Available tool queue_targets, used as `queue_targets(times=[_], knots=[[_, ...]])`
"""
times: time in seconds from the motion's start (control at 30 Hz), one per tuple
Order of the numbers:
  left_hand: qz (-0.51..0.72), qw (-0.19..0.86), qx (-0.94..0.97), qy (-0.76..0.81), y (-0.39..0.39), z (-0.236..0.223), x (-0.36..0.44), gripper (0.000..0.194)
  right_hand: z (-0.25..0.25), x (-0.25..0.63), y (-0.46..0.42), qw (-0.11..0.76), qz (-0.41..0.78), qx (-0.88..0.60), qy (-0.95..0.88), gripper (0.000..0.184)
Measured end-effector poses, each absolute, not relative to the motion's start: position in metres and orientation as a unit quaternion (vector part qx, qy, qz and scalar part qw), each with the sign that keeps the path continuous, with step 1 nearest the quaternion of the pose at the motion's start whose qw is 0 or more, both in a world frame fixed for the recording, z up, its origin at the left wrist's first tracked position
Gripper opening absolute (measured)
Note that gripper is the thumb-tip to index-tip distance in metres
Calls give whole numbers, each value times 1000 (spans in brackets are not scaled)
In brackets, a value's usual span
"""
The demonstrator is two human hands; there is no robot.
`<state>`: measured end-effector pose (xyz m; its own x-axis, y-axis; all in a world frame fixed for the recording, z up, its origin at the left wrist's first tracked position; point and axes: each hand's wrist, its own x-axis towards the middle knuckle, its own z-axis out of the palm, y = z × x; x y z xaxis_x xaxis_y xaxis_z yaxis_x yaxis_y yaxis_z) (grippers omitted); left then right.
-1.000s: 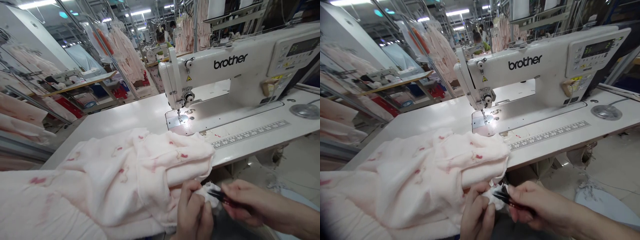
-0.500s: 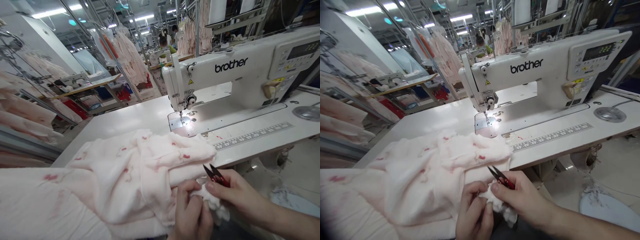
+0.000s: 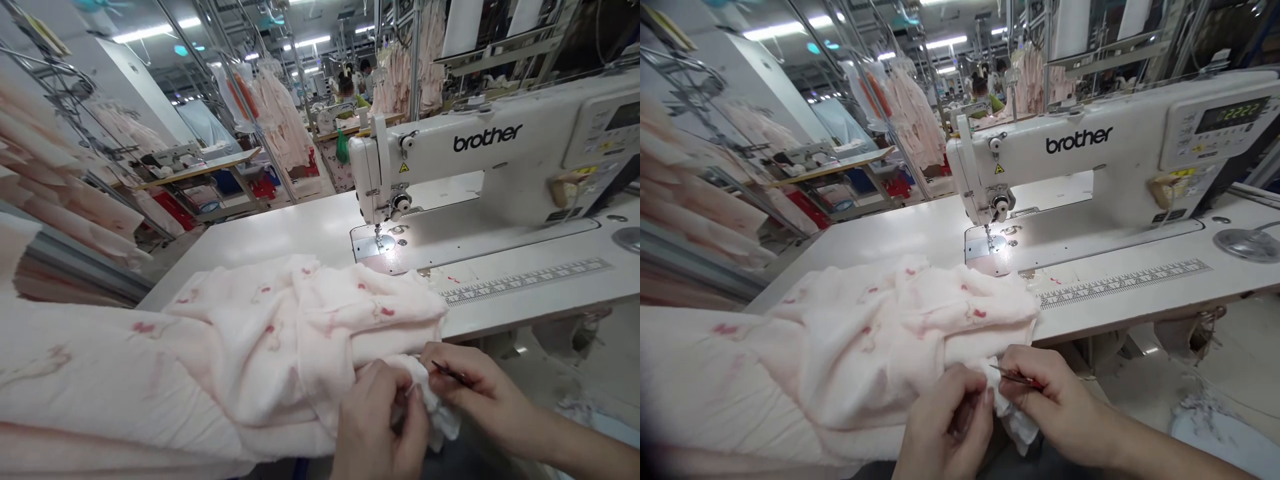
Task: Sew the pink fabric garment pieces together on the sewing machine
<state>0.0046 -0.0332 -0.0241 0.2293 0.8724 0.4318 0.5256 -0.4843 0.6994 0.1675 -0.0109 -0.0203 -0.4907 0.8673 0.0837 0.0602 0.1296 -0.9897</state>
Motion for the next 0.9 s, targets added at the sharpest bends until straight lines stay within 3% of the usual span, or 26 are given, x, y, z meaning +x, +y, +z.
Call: queue_targets(times=[0.23,0.5,0.67,0.8,0.9], knots=[[443,409,657,453,-33,-27,5,19,-30,164,-14,388,699,-329,-502,35],[480,341,664,460,-39,-45,19,17,-28,162,-12,361,751,-377,-403,45],[491,169,708,478,-37,-50,16,13,-9,178,-25,359,689,-463,-426,40],[490,101,720,480,-36,-54,17,13,0,185,-39,229,699,-485,-474,50],[492,85,726,472,-36,-55,18,14,2,185,-40,186,673,-501,-512,54]])
